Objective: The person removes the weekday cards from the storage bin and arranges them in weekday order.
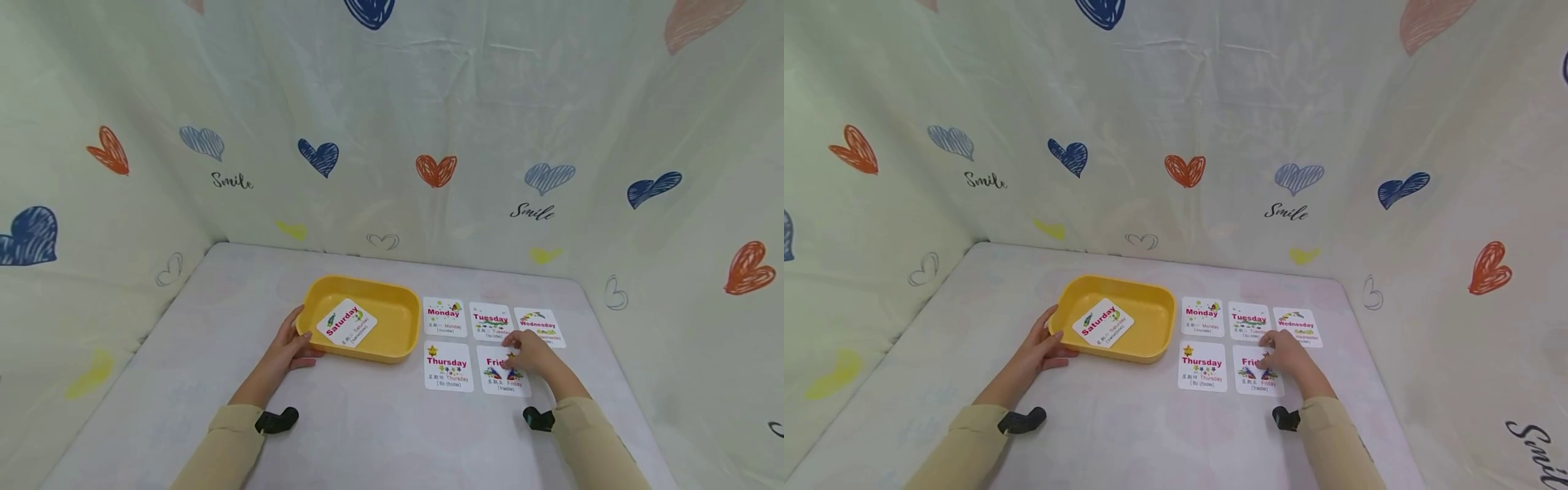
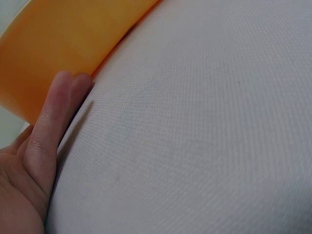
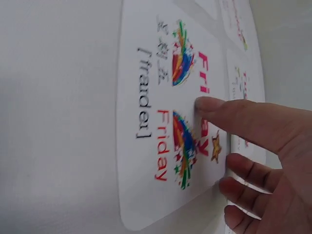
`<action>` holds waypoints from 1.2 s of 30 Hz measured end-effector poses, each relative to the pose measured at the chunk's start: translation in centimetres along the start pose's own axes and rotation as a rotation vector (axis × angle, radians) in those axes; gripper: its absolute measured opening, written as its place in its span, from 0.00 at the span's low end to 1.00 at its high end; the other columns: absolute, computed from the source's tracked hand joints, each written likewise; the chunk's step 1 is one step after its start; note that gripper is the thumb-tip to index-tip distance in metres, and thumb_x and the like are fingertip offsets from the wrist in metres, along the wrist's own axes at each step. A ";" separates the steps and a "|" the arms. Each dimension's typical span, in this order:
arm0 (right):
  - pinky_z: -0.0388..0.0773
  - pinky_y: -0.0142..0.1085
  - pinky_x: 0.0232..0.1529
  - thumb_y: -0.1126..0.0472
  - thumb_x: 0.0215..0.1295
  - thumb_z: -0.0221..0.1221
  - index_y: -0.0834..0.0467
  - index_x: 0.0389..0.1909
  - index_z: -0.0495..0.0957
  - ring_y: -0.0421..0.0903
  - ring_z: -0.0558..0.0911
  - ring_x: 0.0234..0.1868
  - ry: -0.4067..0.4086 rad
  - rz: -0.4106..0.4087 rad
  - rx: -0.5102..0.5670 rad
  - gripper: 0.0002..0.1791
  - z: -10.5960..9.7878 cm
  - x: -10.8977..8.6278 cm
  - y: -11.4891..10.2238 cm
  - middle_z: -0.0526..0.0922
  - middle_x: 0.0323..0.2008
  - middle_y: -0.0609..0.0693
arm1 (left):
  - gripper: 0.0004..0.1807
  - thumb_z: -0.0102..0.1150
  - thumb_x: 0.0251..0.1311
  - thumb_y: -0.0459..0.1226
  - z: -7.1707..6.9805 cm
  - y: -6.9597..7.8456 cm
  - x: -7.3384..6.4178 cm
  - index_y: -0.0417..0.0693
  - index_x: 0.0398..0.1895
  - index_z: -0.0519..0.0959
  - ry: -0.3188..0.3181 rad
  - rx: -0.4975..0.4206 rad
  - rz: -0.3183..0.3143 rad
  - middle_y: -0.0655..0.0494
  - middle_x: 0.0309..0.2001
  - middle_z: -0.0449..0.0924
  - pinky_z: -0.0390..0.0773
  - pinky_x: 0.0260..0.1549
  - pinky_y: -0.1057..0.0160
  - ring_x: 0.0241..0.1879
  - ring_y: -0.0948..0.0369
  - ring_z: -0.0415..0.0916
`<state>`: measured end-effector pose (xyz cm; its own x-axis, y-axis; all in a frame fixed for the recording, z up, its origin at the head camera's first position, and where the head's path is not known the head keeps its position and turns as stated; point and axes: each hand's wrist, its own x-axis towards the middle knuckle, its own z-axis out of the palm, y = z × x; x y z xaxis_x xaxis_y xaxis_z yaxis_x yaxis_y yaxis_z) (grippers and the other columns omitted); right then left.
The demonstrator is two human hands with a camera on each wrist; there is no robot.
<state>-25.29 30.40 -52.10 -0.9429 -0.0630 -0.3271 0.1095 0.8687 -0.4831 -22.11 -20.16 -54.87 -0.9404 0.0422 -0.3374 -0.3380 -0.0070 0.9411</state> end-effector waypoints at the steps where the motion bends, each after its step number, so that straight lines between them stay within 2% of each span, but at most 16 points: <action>1: 0.74 0.52 0.46 0.61 0.49 0.74 0.61 0.45 0.78 0.55 0.73 0.42 0.001 -0.002 0.001 0.22 -0.1 0.0 -0.2 0.75 0.45 0.59 | 0.38 0.50 0.71 0.43 0.0 0.0 0.0 0.75 0.77 0.44 0.003 0.001 -0.002 0.48 0.72 0.57 0.83 0.40 0.59 0.42 0.50 0.83; 9: 0.75 0.41 0.36 0.61 0.54 0.71 0.64 0.56 0.75 0.53 0.73 0.39 0.057 -0.100 0.077 0.28 -0.7 -0.5 -2.5 0.74 0.45 0.58 | 0.38 0.50 0.71 0.43 0.1 -0.1 0.3 0.77 0.77 0.44 0.026 0.008 -0.017 0.46 0.71 0.59 0.83 0.41 0.58 0.42 0.50 0.83; 15: 0.75 0.43 0.41 0.62 0.57 0.69 0.64 0.58 0.74 0.54 0.74 0.45 0.091 -0.218 0.173 0.27 -0.7 -0.5 -5.8 0.77 0.50 0.60 | 0.38 0.50 0.71 0.43 0.2 -0.1 0.1 0.77 0.77 0.44 0.025 0.015 -0.009 0.46 0.71 0.59 0.83 0.40 0.58 0.42 0.50 0.83; 21: 0.76 0.45 0.46 0.63 0.58 0.68 0.63 0.57 0.75 0.55 0.76 0.49 0.073 -0.336 0.262 0.26 -0.2 -0.3 -9.5 0.77 0.52 0.60 | 0.38 0.50 0.71 0.42 0.1 -0.2 0.1 0.76 0.76 0.44 0.019 0.003 -0.010 0.49 0.72 0.58 0.83 0.40 0.58 0.42 0.50 0.83; 25: 0.77 0.44 0.48 0.61 0.58 0.69 0.60 0.57 0.76 0.53 0.75 0.49 0.055 -0.350 0.282 0.26 0.2 -0.3 -11.8 0.78 0.52 0.56 | 0.38 0.50 0.71 0.43 0.1 -0.2 0.2 0.76 0.76 0.44 0.005 -0.013 -0.017 0.48 0.70 0.60 0.82 0.41 0.57 0.43 0.50 0.83; 29: 0.78 0.45 0.51 0.62 0.59 0.68 0.59 0.58 0.76 0.53 0.75 0.50 0.028 -0.369 0.321 0.26 0.8 -0.1 -13.7 0.78 0.53 0.56 | 0.38 0.50 0.71 0.43 0.1 -0.2 0.1 0.76 0.76 0.45 0.008 -0.012 -0.010 0.47 0.70 0.60 0.83 0.41 0.58 0.43 0.50 0.82; 36: 0.79 0.41 0.49 0.64 0.58 0.69 0.60 0.56 0.77 0.52 0.77 0.48 -0.002 -0.413 0.399 0.24 2.4 0.8 -16.4 0.79 0.52 0.57 | 0.37 0.51 0.71 0.42 0.0 -0.2 -0.1 0.76 0.76 0.45 0.017 -0.004 0.001 0.48 0.72 0.57 0.83 0.40 0.59 0.42 0.50 0.83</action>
<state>-27.05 14.91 -46.43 -0.9321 -0.3590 -0.0473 -0.1575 0.5195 -0.8399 -21.94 -20.13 -55.00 -0.9414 0.0250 -0.3364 -0.3368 -0.0116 0.9415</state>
